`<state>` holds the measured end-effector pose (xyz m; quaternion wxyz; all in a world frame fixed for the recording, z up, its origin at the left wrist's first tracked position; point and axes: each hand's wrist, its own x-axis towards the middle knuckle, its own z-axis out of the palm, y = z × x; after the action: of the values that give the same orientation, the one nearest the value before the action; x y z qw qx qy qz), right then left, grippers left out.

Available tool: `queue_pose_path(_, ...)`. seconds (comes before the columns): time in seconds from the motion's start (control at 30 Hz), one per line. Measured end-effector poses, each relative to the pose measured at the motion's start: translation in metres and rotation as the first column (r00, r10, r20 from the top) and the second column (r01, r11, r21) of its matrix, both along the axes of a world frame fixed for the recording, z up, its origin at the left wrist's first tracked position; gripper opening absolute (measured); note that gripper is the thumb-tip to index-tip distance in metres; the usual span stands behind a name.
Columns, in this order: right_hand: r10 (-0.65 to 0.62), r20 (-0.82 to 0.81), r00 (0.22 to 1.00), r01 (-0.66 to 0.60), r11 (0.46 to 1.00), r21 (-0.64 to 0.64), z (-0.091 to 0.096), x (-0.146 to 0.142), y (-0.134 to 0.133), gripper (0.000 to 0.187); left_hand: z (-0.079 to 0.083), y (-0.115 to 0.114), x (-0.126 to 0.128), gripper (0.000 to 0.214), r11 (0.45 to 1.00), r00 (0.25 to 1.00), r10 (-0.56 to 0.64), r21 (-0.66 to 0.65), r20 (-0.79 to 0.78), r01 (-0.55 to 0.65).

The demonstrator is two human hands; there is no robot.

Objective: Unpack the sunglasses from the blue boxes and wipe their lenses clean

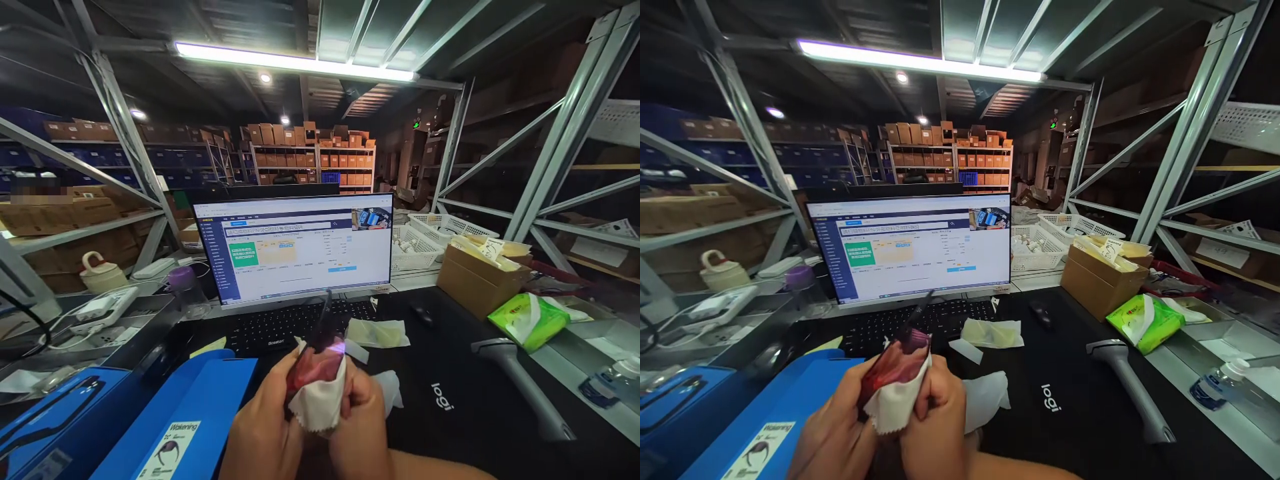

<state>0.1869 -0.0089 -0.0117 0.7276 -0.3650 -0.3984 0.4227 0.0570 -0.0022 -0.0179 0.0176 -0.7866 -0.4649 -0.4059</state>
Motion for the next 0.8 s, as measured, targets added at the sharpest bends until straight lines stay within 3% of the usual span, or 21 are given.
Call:
queue_pose_path(0.1, 0.026, 0.030, 0.999, -0.028, 0.998, 0.061, 0.004, 0.003, 0.000, 0.043, 0.003, 0.001, -0.002, 0.043, 1.000, 1.000, -0.021, -0.021, 0.022, 0.021)
queue_pose_path(0.2, 0.216, -0.220, 0.951, -0.227, 0.974, -0.026, 0.022, 0.021, 0.006, 0.043, 0.007, 0.002, -0.002, 0.041, 0.992, 0.995, -0.099, 0.077, -0.032, 0.101)
queue_pose_path(0.33, 0.233, -0.450, 0.862, -0.306, 0.947, -0.097, 0.034, 0.034, 0.012, 0.036, 0.010, 0.003, -0.001, 0.045, 0.978, 0.982, -0.155, 0.124, -0.104, 0.168)
queue_pose_path(0.4, 0.223, -0.415, 0.882, -0.286, 0.953, -0.096, 0.028, 0.026, 0.010, 0.026, 0.010, 0.003, 0.001, 0.043, 0.985, 0.990, -0.126, 0.113, -0.066, 0.133)
queue_pose_path(0.47, 0.183, -0.278, 0.943, -0.207, 0.976, -0.060, 0.016, 0.013, 0.008, 0.022, 0.009, 0.003, 0.001, 0.041, 0.994, 0.998, -0.054, 0.093, 0.010, 0.053)
queue_pose_path(0.53, 0.106, -0.103, 0.989, -0.106, 0.994, 0.004, 0.005, 0.001, 0.005, 0.035, 0.009, 0.004, 0.001, 0.044, 0.999, 0.997, 0.016, 0.042, 0.081, -0.020)
queue_pose_path(0.6, 0.068, -0.028, 0.997, -0.067, 0.997, 0.048, -0.002, -0.003, 0.005, 0.046, 0.011, 0.004, 0.001, 0.047, 0.999, 0.992, 0.043, -0.035, 0.122, -0.039)
queue_pose_path(0.7, 0.168, -0.131, 0.977, -0.172, 0.985, -0.027, 0.003, 0.005, 0.007, 0.042, 0.016, 0.002, 0.001, 0.035, 0.989, 0.990, -0.002, -0.149, 0.143, 0.023)
queue_pose_path(0.8, 0.262, -0.354, 0.898, -0.323, 0.938, -0.127, 0.020, 0.024, 0.012, 0.038, 0.018, 0.001, 0.001, 0.031, 0.985, 0.988, -0.097, -0.134, 0.117, 0.113)
